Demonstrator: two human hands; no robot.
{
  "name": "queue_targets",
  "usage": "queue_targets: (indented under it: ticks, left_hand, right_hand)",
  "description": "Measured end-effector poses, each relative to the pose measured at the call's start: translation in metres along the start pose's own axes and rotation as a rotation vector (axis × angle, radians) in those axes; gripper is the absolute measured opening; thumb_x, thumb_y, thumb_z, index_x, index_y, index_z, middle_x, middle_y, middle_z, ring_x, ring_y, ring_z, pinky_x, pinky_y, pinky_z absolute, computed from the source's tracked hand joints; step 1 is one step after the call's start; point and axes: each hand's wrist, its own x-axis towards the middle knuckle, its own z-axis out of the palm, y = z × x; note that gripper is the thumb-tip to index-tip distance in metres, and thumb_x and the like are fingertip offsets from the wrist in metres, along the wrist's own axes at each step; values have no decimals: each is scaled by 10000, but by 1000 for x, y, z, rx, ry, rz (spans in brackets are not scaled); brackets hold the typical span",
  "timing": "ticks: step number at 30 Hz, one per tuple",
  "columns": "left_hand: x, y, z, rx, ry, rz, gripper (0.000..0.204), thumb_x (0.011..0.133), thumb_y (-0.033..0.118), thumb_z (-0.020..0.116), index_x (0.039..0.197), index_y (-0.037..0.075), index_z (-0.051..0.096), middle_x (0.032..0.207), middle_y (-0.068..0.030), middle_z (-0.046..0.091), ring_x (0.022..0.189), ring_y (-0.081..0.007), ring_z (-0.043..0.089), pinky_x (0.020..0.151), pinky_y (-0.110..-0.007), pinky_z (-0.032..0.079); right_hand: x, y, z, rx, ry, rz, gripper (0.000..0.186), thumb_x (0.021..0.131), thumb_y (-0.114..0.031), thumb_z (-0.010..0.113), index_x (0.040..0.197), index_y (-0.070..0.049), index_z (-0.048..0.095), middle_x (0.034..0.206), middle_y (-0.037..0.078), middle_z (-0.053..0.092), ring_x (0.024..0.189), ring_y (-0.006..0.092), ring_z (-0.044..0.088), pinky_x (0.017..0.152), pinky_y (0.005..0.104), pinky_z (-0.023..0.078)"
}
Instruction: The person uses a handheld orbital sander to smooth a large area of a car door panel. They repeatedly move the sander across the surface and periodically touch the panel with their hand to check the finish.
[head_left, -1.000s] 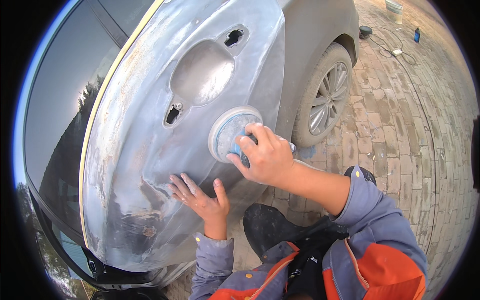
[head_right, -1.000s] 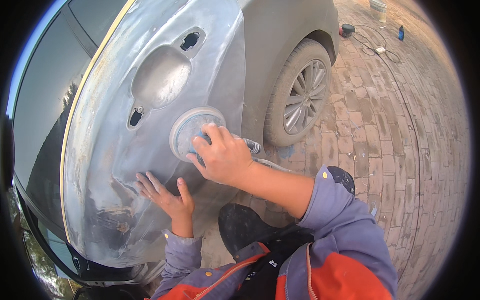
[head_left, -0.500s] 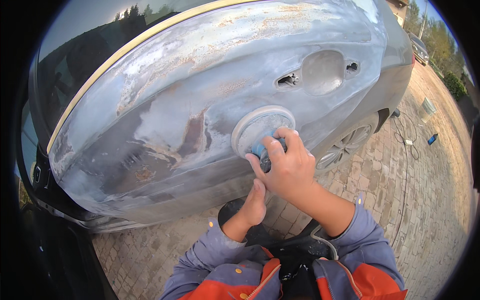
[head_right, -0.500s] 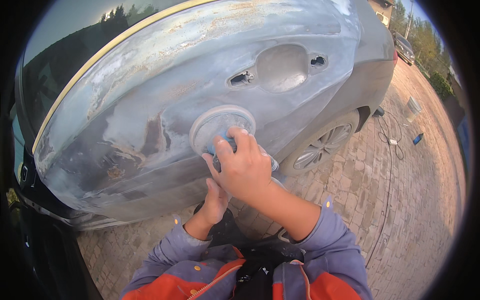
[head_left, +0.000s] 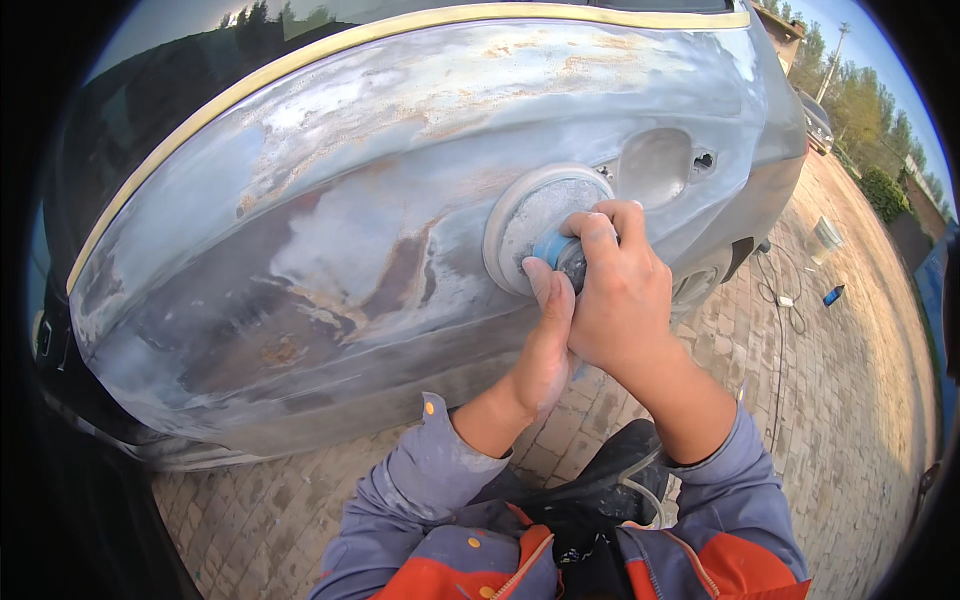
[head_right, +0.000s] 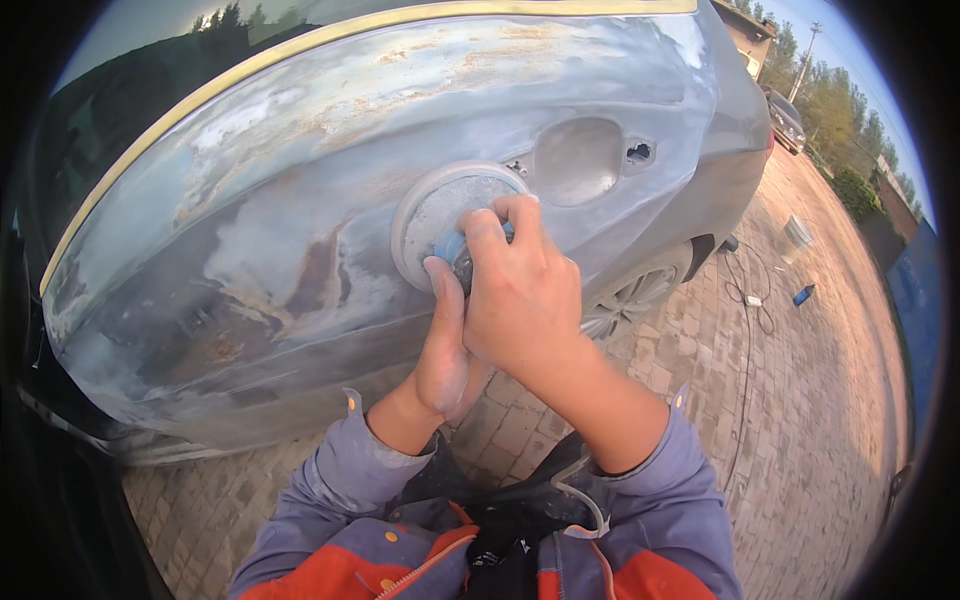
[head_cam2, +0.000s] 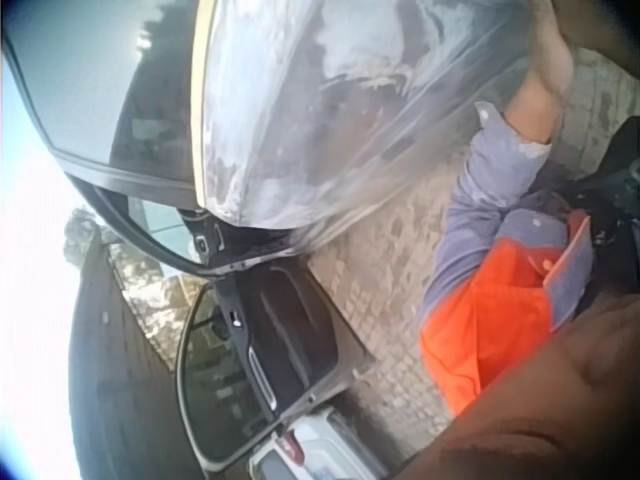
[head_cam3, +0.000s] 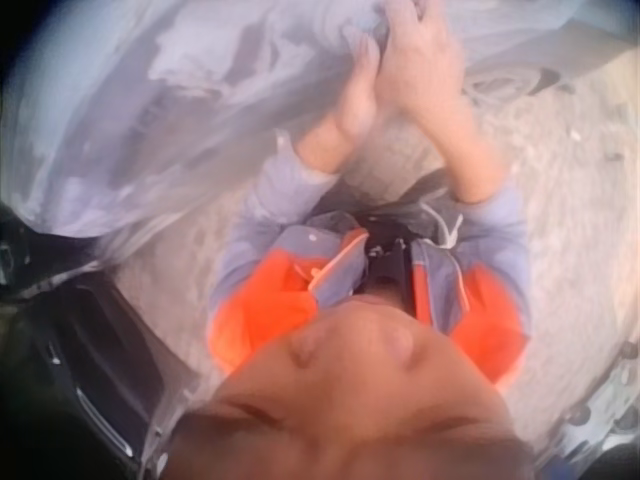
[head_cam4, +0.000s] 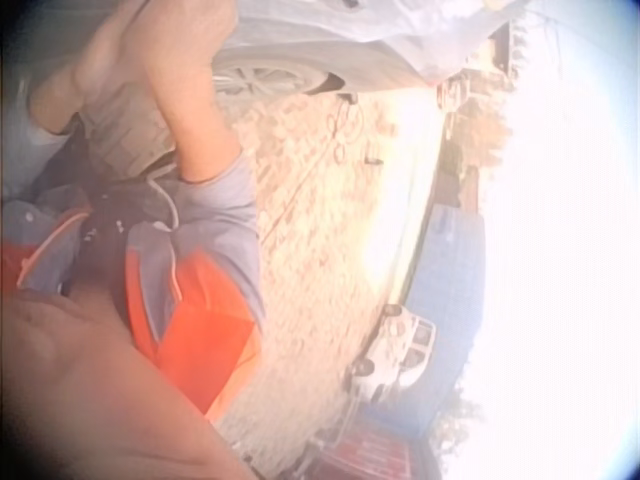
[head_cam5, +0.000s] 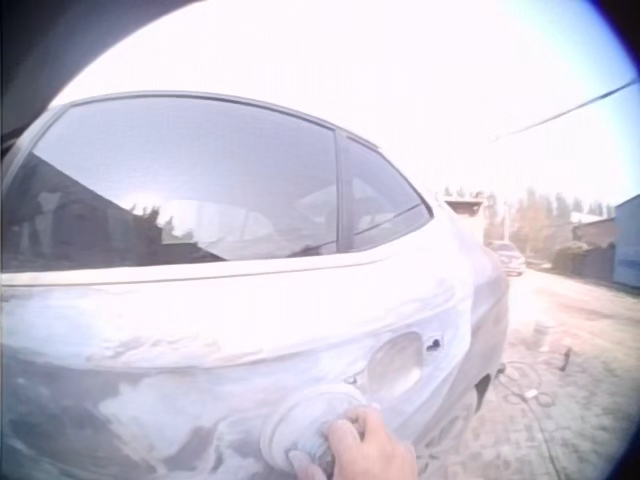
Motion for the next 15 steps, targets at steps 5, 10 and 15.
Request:
queue_targets:
  ticks: [5,10,15]
  left_hand:
    - [-18,-5,17,73,153,-5,907,1121,755,148,1730,88,235,1714,-107,403,1586,-235,406,1291,-435,363]
    - [-13,3,14,12,119,28,837,1158,671,125,1725,64,231,1710,-119,399,1584,-250,409,1294,-434,360]
    - [-12,12,23,-17,143,86,828,1173,624,105,1720,12,212,1703,-143,396,1582,-255,414,1289,-428,374]
  right_hand:
    - [-13,-16,0,29,-66,-53,362,830,-207,840,1106,-52,664,1152,164,600,869,362,732,564,443,579]
    - [0,-15,-4,42,-92,-62,349,836,-202,830,1088,-49,644,1131,162,589,878,372,726,556,440,579]
    - [13,-24,-12,-1,-133,-109,347,848,-206,824,1080,-48,620,1120,174,579,872,382,727,549,453,583]
